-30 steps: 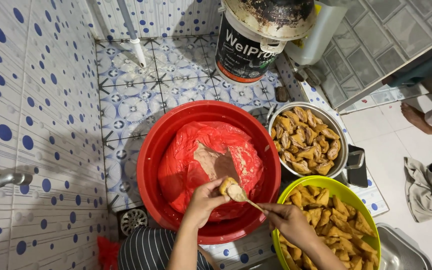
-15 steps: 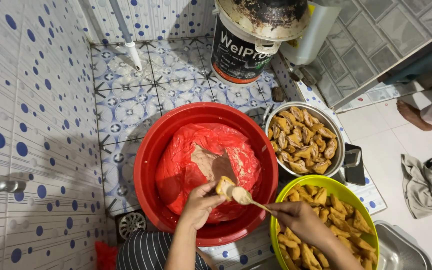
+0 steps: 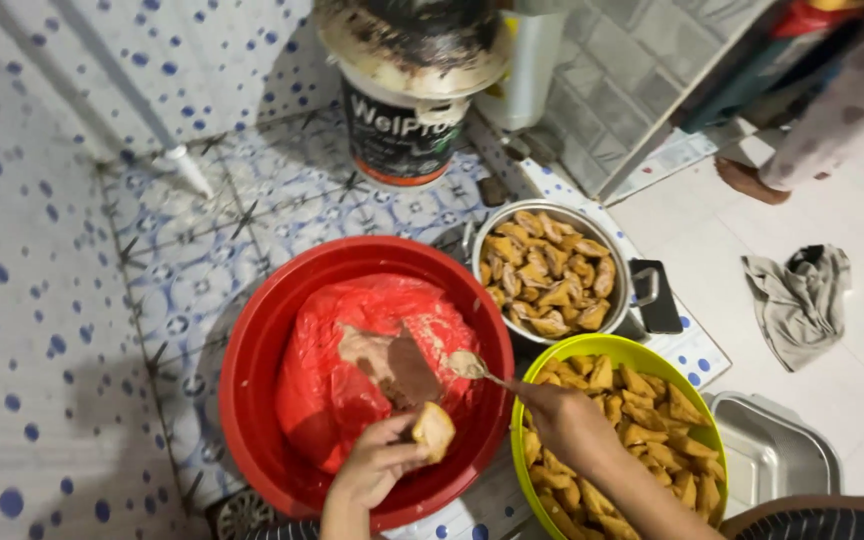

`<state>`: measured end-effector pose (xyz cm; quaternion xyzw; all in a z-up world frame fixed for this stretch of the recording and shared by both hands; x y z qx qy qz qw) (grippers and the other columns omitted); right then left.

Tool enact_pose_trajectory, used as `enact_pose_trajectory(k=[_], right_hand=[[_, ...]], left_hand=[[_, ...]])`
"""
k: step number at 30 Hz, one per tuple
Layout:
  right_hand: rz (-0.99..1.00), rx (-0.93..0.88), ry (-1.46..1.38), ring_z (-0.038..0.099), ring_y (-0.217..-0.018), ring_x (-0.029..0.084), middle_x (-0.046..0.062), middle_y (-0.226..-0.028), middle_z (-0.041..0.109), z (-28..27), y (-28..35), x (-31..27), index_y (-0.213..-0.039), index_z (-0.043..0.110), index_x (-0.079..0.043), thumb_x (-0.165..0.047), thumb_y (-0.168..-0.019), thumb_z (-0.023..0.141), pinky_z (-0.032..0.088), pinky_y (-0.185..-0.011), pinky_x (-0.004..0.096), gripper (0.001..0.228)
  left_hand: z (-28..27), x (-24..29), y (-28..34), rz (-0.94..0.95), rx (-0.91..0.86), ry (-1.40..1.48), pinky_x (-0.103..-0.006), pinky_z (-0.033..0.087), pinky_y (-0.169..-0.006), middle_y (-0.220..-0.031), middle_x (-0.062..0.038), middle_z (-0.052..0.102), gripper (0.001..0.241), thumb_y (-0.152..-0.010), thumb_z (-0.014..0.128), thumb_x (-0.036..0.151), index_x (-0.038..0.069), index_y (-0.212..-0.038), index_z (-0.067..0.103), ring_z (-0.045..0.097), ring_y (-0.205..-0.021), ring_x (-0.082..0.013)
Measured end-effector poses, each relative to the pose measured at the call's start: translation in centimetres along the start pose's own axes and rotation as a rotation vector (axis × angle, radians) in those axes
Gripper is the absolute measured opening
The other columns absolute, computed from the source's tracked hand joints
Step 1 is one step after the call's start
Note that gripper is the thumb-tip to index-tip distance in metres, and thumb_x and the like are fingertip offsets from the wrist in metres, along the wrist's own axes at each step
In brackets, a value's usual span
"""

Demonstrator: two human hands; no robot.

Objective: Filling fried tofu pockets with a prepared mixture using a spoon.

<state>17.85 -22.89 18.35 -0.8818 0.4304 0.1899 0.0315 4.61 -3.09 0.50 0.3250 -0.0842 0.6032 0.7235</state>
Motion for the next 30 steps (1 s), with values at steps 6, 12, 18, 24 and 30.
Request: enact_pose_trajectory(k=[6,12,18,24,30], right_hand=[[0.389,-0.026,-0.224,0.068,-0.049,0.009,-0.001,-0.112,0.083,-4.0,2.1,9.0,-0.124,0.073,-0.024,-0.009,-0.09,0.064,0.059,-0.043,0.017,0.038],[0.87,0.076,-0.464,0.065,-0.063,0.023,0.019,-0.098,0.082,-10.5,7.3,18.8,-0.132,0.073,-0.017,-0.011,-0.102,0.062,0.054,-0.053,0.028,0.032],[0.969,0.196,-0.246,0.067,-0.057,0.023,0.018,-0.093,0.086,-15.1,12.5,26.7,-0.134,0.073,-0.018,-0.008,-0.103,0.063,0.052,-0.05,0.031,0.034],[0.955,0.383,-0.319,0.068,-0.06,0.026,0.024,-0.084,0.083,-15.5,14.9,31.7,-0.128,0.076,-0.009,0.001,-0.1,0.066,0.053,-0.053,0.035,0.032],[0.929,0.333,-0.415,0.065,-0.061,0.027,0.024,-0.074,0.081,-15.6,14.6,30.8,-0.129,0.077,-0.01,0.002,-0.101,0.063,0.047,-0.051,0.038,0.034]], left_hand=[[-4.2,-0.9,-1.5,0.062,0.145,0.174,-0.0418,0.059,-0.087,-0.122,-0.029,0.064,0.057,-0.093,0.053,-0.009,-0.005,-0.149,0.044,0.068,-0.099,-0.0347],[-7.0,-2.5,-2.7,-0.074,0.335,0.246,-0.0584,0.045,-0.104,-0.132,-0.032,0.053,0.054,-0.098,0.045,0.017,-0.001,-0.149,0.041,0.053,-0.116,-0.0414],[-17.8,-7.0,-5.8,-0.222,0.402,0.278,-0.0521,0.044,-0.104,-0.135,-0.029,0.051,0.053,-0.098,0.051,0.03,0.008,-0.146,0.048,0.051,-0.115,-0.0398],[-10.9,-4.0,-7.5,-0.261,0.369,0.033,-0.0422,0.053,-0.078,-0.117,-0.019,0.062,0.052,-0.097,0.057,0.024,0.025,-0.149,0.053,0.06,-0.089,-0.0289],[-2.7,1.7,-18.5,-0.062,-0.566,-0.195,-0.032,0.051,-0.081,-0.146,-0.024,0.041,0.094,-0.082,0.041,0.062,0.011,-0.159,0.026,0.052,-0.113,-0.0292]])
Point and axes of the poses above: each hand's wrist, its own y-axis away from the middle knuckle, its own z-axis out of the palm, x = y × z, the point moved 5 cm from there along -y, towards the middle knuckle
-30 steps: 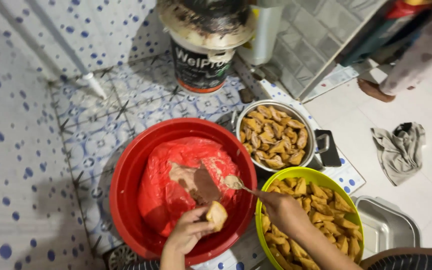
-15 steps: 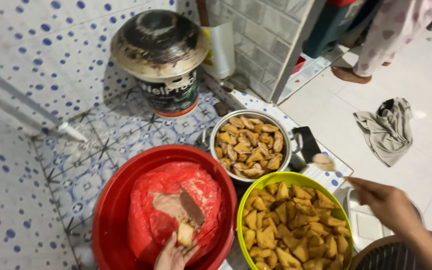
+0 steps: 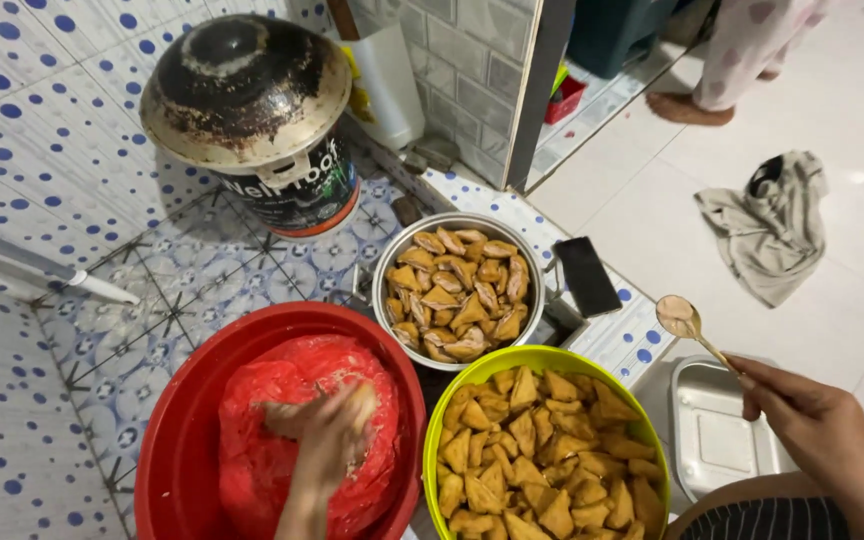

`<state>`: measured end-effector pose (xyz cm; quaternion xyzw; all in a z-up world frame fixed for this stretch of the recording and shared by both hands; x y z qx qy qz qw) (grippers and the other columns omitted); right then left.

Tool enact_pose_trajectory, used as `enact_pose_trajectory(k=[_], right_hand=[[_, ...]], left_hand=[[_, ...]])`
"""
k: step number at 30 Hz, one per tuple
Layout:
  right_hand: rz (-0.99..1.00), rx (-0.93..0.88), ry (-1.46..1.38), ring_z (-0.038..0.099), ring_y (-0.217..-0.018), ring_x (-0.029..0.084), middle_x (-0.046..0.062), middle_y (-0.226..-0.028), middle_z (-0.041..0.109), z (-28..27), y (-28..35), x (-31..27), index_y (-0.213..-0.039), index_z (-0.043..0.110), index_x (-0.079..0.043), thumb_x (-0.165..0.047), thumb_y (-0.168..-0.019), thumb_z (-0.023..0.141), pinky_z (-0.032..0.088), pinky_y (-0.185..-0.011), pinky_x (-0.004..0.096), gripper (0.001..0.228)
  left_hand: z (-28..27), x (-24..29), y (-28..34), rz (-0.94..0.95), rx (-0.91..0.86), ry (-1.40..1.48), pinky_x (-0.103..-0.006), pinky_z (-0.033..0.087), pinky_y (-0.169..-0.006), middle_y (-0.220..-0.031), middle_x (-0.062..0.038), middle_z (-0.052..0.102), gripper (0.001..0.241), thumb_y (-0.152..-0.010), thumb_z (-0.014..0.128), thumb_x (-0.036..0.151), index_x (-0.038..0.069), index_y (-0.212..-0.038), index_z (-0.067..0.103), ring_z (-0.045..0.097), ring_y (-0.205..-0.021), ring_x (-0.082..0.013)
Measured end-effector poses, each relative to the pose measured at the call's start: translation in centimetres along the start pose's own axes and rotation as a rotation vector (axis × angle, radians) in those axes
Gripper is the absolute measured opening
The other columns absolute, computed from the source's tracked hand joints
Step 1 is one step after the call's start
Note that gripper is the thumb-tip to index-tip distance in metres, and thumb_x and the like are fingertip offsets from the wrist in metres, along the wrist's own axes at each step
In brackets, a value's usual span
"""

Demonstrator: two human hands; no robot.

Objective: Filling fried tofu pockets with a prepared mixture using a spoon.

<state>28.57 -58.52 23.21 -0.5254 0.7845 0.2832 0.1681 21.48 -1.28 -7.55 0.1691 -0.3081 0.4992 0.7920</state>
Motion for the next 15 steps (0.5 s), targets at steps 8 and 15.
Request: enact_pose_trajectory(k=[8,15], right_hand=[[-0.102,0.005,-0.14,0.045,-0.043,0.025,0.025,-0.061,0.07,1.4,-1.3,3.5,-0.125,0.077,0.0,0.008,-0.094,0.067,0.031,-0.037,0.035,0.034],[-0.198,-0.086,-0.322,0.065,-0.059,0.034,0.033,-0.065,0.072,3.2,-5.1,9.7,-0.127,0.072,0.01,0.016,-0.093,0.056,0.06,-0.054,0.042,0.038]], left_hand=[[13.0,9.9,-14.0,-0.332,0.989,-0.834,-0.0196,0.055,-0.047,-0.099,-0.011,0.078,0.04,-0.104,0.055,0.017,0.017,-0.143,0.063,0.057,-0.051,-0.0109],[7.7,11.1,-21.2,-0.645,0.732,-1.891,-0.0498,0.057,-0.086,-0.103,-0.021,0.071,0.057,-0.09,0.067,0.014,0.001,-0.141,0.047,0.072,-0.092,-0.0381]])
Point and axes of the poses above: each hand's wrist, its own y-axis away from the middle knuckle, its own z-axis out of the palm, x = y × z, the point moved 5 cm from there along -y, towards the middle knuckle
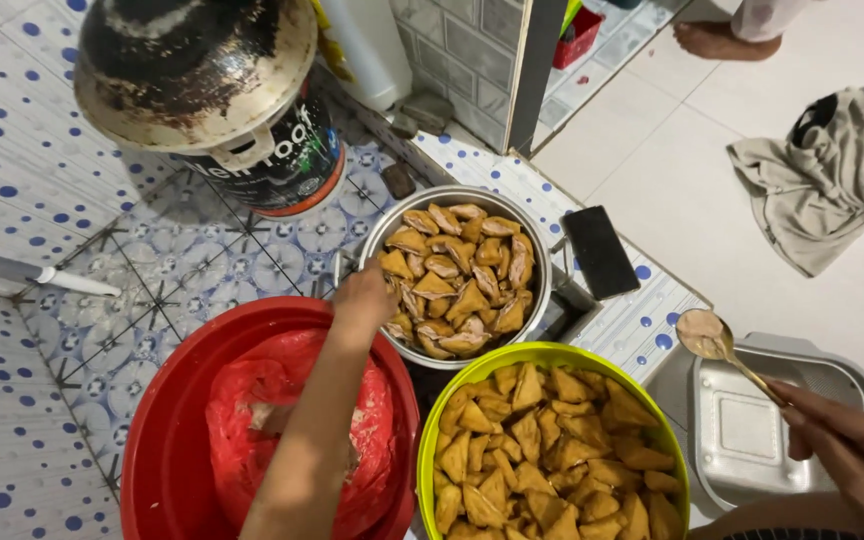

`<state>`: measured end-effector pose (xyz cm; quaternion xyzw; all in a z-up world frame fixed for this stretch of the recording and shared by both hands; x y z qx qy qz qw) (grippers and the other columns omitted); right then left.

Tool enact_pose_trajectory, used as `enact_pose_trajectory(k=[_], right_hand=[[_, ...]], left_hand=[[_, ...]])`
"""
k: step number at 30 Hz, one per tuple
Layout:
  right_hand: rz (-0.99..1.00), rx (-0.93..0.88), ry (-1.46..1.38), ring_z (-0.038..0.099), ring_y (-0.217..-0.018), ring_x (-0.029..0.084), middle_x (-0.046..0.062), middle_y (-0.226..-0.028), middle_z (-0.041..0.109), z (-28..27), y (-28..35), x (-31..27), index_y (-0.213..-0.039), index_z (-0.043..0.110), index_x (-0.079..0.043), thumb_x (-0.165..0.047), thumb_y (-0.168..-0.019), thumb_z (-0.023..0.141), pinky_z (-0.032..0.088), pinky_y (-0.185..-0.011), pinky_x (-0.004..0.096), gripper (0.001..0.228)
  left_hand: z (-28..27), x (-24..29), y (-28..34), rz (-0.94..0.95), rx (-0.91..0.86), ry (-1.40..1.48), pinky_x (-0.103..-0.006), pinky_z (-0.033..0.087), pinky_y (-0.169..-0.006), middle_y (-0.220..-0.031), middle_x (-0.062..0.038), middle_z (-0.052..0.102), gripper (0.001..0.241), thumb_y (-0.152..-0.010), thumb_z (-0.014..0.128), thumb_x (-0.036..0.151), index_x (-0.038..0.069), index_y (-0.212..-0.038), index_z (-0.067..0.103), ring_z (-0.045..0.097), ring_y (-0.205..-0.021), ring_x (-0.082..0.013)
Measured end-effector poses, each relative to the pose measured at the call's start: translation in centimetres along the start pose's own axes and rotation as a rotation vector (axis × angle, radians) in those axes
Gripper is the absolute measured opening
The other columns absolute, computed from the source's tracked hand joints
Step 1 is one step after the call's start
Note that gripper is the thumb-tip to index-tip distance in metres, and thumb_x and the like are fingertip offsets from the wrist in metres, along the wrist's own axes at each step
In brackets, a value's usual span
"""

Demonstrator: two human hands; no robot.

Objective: Filling fried tofu pockets with a prepared mixture using a spoon.

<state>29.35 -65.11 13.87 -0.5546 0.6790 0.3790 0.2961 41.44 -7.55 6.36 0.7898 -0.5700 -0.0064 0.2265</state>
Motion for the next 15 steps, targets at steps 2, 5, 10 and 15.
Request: enact_pose_trajectory(k=[2,5,10,15], right_hand=[[-0.015,-0.039,0.031,0.067,-0.053,0.034,0.03,-0.055,0.07,-0.1,-0.6,2.0,-0.128,0.073,0.005,0.014,-0.092,0.058,0.061,-0.047,0.041,0.04],[-0.006,-0.03,-0.013,0.063,-0.053,0.033,0.03,-0.055,0.068,0.1,-0.1,1.6,-0.128,0.073,0.009,0.018,-0.092,0.055,0.057,-0.051,0.041,0.041],[0.002,-0.063,0.047,0.069,-0.051,0.034,0.027,-0.057,0.07,-0.1,-0.3,2.5,-0.129,0.072,0.004,0.013,-0.094,0.053,0.064,-0.05,0.041,0.041],[0.029,-0.043,0.053,0.068,-0.056,0.035,0.031,-0.062,0.072,0.4,0.3,-0.1,-0.128,0.071,0.007,0.013,-0.094,0.053,0.065,-0.053,0.042,0.039]], left_hand=[[2.0,-0.6,-2.6,0.031,0.017,-0.041,-0.0483,0.058,-0.082,-0.102,-0.022,0.072,0.052,-0.09,0.066,0.016,-0.002,-0.136,0.051,0.072,-0.09,-0.0386],[5.0,-1.6,-5.5,0.058,0.088,-0.158,-0.049,0.059,-0.075,-0.095,-0.019,0.074,0.031,-0.089,0.069,0.028,0.003,-0.106,0.07,0.073,-0.085,-0.0387],[4.6,-0.7,-5.2,0.129,0.153,-0.166,-0.0493,0.058,-0.067,-0.092,-0.024,0.071,0.035,-0.099,0.055,0.025,-0.006,-0.095,0.072,0.07,-0.076,-0.038],[2.6,-0.6,-3.2,0.081,0.073,-0.117,-0.05,0.057,-0.069,-0.087,-0.023,0.072,0.036,-0.102,0.045,0.021,-0.003,-0.093,0.071,0.07,-0.072,-0.0375]])
Point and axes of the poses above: each hand's wrist, its own y-axis away from the middle knuckle, its own z-axis out of the palm, x = y × z, the point moved 5 cm from there along -y, towards the middle knuckle
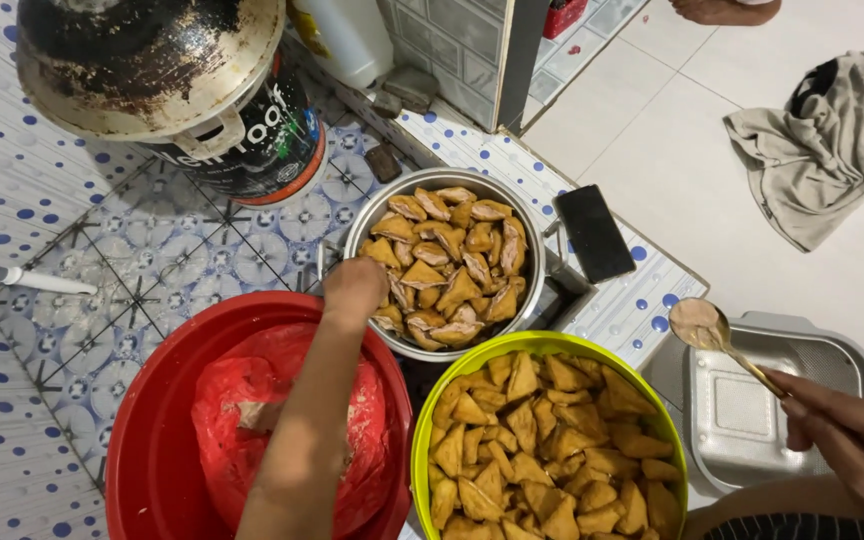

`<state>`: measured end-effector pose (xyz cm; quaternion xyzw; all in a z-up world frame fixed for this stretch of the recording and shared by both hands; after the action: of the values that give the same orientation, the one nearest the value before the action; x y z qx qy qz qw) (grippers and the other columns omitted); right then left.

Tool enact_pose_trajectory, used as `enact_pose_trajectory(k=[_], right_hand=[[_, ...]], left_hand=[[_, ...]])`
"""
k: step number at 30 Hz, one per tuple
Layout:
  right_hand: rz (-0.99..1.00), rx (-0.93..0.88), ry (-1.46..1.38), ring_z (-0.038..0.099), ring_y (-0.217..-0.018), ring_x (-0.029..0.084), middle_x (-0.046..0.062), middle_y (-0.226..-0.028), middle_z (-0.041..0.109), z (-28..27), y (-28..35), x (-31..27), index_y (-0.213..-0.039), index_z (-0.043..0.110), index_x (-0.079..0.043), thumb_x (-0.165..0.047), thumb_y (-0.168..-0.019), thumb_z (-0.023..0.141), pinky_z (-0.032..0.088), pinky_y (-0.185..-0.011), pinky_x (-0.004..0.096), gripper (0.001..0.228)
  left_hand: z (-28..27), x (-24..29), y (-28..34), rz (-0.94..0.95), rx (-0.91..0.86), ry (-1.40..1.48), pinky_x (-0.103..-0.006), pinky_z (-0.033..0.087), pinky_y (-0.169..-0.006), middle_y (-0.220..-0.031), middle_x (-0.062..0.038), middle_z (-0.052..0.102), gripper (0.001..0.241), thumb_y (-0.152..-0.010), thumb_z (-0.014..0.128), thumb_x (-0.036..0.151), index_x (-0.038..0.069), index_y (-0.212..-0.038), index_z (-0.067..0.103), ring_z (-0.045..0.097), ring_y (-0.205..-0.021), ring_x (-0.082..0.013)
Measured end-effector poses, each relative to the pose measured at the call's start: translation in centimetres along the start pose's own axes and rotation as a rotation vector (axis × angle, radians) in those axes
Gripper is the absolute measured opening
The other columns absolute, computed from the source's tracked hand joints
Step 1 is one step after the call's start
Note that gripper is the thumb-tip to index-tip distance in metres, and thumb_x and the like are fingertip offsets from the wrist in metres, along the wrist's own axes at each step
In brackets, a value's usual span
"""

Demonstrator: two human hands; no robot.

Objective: Filling fried tofu pockets with a prepared mixture using a spoon.

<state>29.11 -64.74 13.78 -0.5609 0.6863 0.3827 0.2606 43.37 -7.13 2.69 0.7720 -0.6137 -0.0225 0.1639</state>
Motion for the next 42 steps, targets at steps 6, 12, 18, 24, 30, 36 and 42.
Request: enact_pose_trajectory(k=[6,12,18,24,30,36,42], right_hand=[[0.026,0.085,0.071,0.054,-0.047,0.027,0.026,-0.06,0.069,0.0,2.2,-7.4,-0.125,0.075,0.004,0.011,-0.093,0.062,0.04,-0.038,0.034,0.036],[0.092,0.102,0.121,0.069,-0.066,0.027,0.024,-0.075,0.078,-0.4,2.9,-9.0,-0.126,0.077,-0.003,0.012,-0.092,0.063,0.054,-0.056,0.036,0.039],[0.05,0.112,0.15,0.059,-0.05,0.02,0.018,-0.072,0.079,-0.4,3.6,-9.9,-0.125,0.077,-0.011,0.004,-0.093,0.066,0.04,-0.042,0.031,0.037],[0.142,0.083,0.098,0.052,-0.052,0.02,0.019,-0.075,0.079,-0.5,4.4,-12.0,-0.126,0.076,-0.013,-0.003,-0.096,0.066,0.037,-0.044,0.03,0.033],[0.072,0.129,0.072,0.045,-0.045,0.016,0.014,-0.07,0.077,-0.6,3.9,-10.0,-0.124,0.077,-0.013,-0.007,-0.097,0.066,0.031,-0.041,0.027,0.029],[0.066,0.093,-0.085,0.047,-0.045,0.017,0.018,-0.068,0.074,1.2,4.4,-9.8,-0.123,0.076,-0.007,-0.009,-0.099,0.064,0.032,-0.039,0.026,0.027],[0.219,-0.076,-0.308,0.056,-0.06,0.024,0.023,-0.082,0.075,9.1,8.5,-9.3,-0.121,0.076,-0.004,-0.013,-0.094,0.069,0.046,-0.054,0.031,0.03]], left_hand=[[-3.9,2.7,5.1,0.061,0.121,0.105,-0.0456,0.059,-0.062,-0.083,-0.02,0.069,0.027,-0.106,0.046,0.018,-0.002,-0.102,0.065,0.067,-0.063,-0.0326],[-4.1,11.7,18.3,-0.056,-0.399,0.633,-0.0325,0.051,-0.066,-0.089,-0.003,0.061,0.028,-0.102,0.044,0.03,0.013,-0.11,0.064,0.055,-0.072,-0.0164],[1.6,19.8,24.4,0.446,-0.309,0.428,-0.039,0.055,-0.099,-0.128,-0.013,0.068,0.032,-0.099,0.056,0.012,0.009,-0.129,0.066,0.068,-0.107,-0.0271],[9.3,23.0,24.1,0.608,0.003,0.278,-0.0488,0.053,-0.08,-0.113,-0.023,0.056,0.05,-0.073,0.066,-0.012,0.006,-0.12,0.063,0.059,-0.092,-0.0413],[4.5,21.3,26.2,0.479,-0.016,0.407,-0.0453,0.051,-0.092,-0.119,-0.013,0.058,0.037,-0.083,0.06,-0.001,0.008,-0.118,0.067,0.059,-0.105,-0.0333],[2.2,14.7,30.7,0.087,-0.172,1.069,-0.0248,0.057,-0.062,-0.101,-0.011,0.072,0.02,-0.093,0.057,0.006,0.008,-0.111,0.063,0.071,-0.077,-0.0166],[8.9,5.9,34.2,-0.137,-0.187,1.672,-0.0357,0.064,-0.057,-0.089,-0.023,0.068,0.051,-0.091,0.048,-0.016,0.01,-0.134,0.046,0.069,-0.064,-0.0265]])
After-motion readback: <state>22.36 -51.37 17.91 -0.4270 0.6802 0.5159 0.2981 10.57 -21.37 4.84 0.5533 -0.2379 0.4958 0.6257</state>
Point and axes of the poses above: each hand's wrist, its own y-axis away from the middle knuckle, its own z-axis out of the palm, x = y × z, the point moved 5 cm from there along -y, towards the middle knuckle
